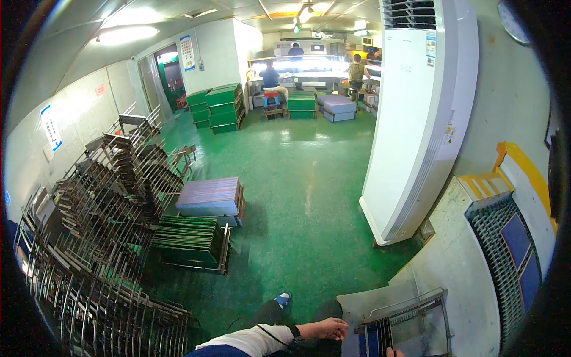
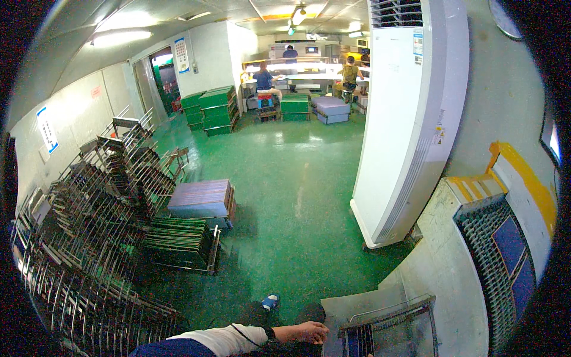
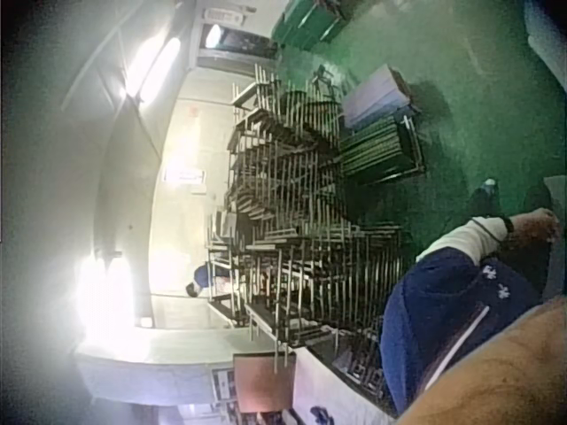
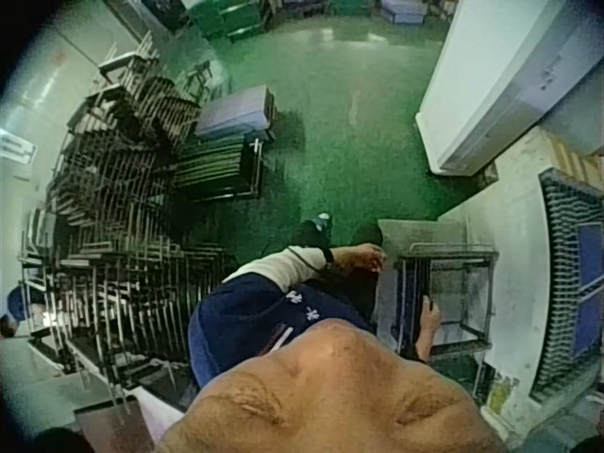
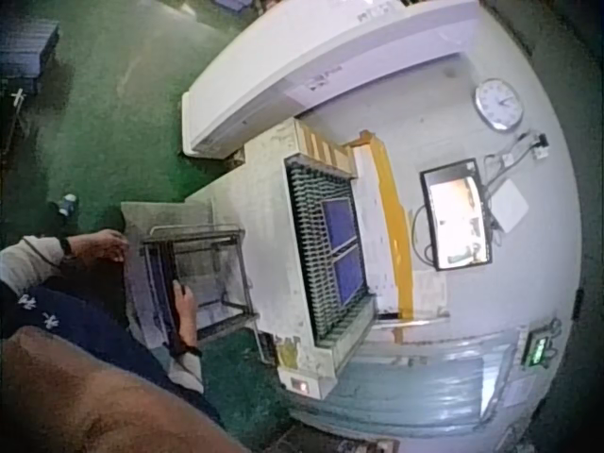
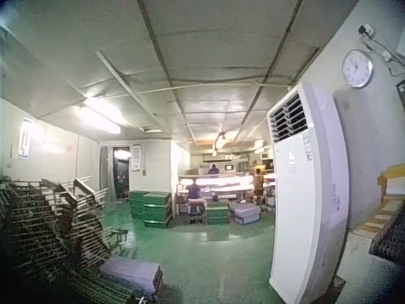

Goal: Transfer blue circuit panels from a storage rack to the rollers of a conveyor processing machine.

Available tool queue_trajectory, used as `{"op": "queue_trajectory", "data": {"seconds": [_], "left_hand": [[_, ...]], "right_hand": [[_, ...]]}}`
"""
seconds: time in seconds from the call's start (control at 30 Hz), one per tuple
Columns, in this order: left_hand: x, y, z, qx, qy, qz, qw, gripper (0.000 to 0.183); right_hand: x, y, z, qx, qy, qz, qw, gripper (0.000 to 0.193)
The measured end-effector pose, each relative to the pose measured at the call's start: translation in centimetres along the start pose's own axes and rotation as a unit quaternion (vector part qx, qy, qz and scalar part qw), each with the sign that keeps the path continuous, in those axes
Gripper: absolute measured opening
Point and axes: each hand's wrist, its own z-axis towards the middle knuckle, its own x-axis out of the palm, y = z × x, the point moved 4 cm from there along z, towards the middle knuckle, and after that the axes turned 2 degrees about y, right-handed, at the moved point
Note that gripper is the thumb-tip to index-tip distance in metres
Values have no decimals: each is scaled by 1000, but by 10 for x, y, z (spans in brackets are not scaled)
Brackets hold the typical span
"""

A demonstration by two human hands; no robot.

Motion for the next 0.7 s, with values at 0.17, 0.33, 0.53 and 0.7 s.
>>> {"op": "queue_trajectory", "data": {"seconds": [0.17, 0.33, 0.53, 0.7], "left_hand": [[2, -1, 0, 10, 1, 4, 1000, 29], [-1, 0, -1, 11, 8, -2, 1000, 31], [2, -2, -3, 2, 6, 3, 1000, 33], [1, -1, -2, 6, 2, 7, 1000, 34]], "right_hand": [[-1, -3, -1, 20, 13, -3, 1000, 60], [-6, 15, -5, -4, -5, 11, 1000, 61], [-8, 12, -6, 8, 3, -7, 1000, 62], [-12, 24, -9, 1, 7, 2, 1000, 62]]}}
